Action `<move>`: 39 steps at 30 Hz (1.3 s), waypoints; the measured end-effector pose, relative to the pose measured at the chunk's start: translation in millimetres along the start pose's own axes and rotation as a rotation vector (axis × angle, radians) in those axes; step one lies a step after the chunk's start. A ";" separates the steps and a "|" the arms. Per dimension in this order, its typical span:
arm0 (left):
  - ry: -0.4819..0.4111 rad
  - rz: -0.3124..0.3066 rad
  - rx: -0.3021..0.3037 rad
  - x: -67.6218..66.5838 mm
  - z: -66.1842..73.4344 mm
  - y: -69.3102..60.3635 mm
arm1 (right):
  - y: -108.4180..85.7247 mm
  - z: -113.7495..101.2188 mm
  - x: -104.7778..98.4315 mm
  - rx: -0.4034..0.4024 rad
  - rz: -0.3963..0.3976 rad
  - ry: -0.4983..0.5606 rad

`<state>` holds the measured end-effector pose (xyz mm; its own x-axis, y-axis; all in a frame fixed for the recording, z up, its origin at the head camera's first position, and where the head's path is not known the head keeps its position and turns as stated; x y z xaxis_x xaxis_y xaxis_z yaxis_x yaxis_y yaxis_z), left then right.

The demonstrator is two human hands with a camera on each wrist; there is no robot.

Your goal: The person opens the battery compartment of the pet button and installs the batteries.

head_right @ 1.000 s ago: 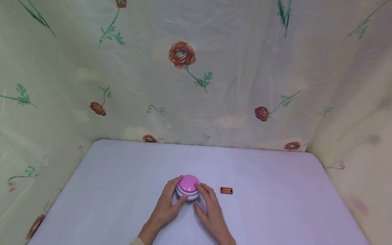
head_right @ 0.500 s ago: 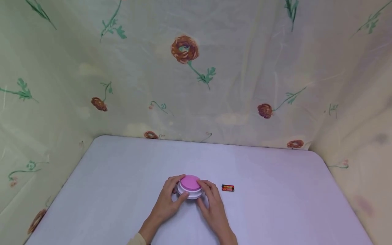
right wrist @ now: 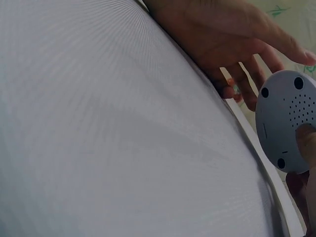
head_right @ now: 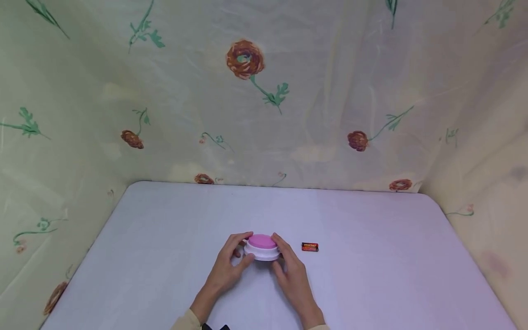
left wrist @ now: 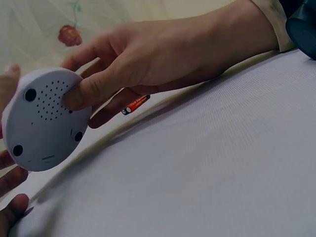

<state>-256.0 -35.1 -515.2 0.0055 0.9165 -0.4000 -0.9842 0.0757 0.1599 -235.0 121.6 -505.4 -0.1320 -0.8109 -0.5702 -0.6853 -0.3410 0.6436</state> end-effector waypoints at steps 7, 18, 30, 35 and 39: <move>-0.045 -0.079 0.040 4.3 2.6 -2.3 | -0.9 0.5 1.7 0.005 -0.009 -0.008; -0.009 -0.092 0.096 3.8 8.6 -2.3 | 2.0 -2.5 -0.4 0.007 0.001 -0.010; -0.046 -0.079 0.003 1.7 -0.6 -3.6 | -2.5 -2.9 -1.6 0.003 0.037 0.007; -0.087 -0.062 -0.060 -0.2 -3.6 -4.1 | -3.3 -0.4 -0.4 0.037 0.026 0.036; -0.106 -0.057 -0.104 -0.5 -9.2 -3.7 | -1.8 -3.4 -0.9 0.011 0.039 0.074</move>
<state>-253.9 -39.4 -523.9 0.0753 0.9486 -0.3073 -0.9948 0.0928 0.0427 -231.2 121.4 -504.3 -0.1064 -0.8564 -0.5052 -0.6884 -0.3032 0.6590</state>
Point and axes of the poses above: each hand's wrist, its own y-axis towards the middle knuckle, its own x-axis out of the palm, z = x × y, the point moved 10 cm from there along y, towards the middle knuckle, and after that the axes turned 15 degrees about -x, right-handed, at the moved point
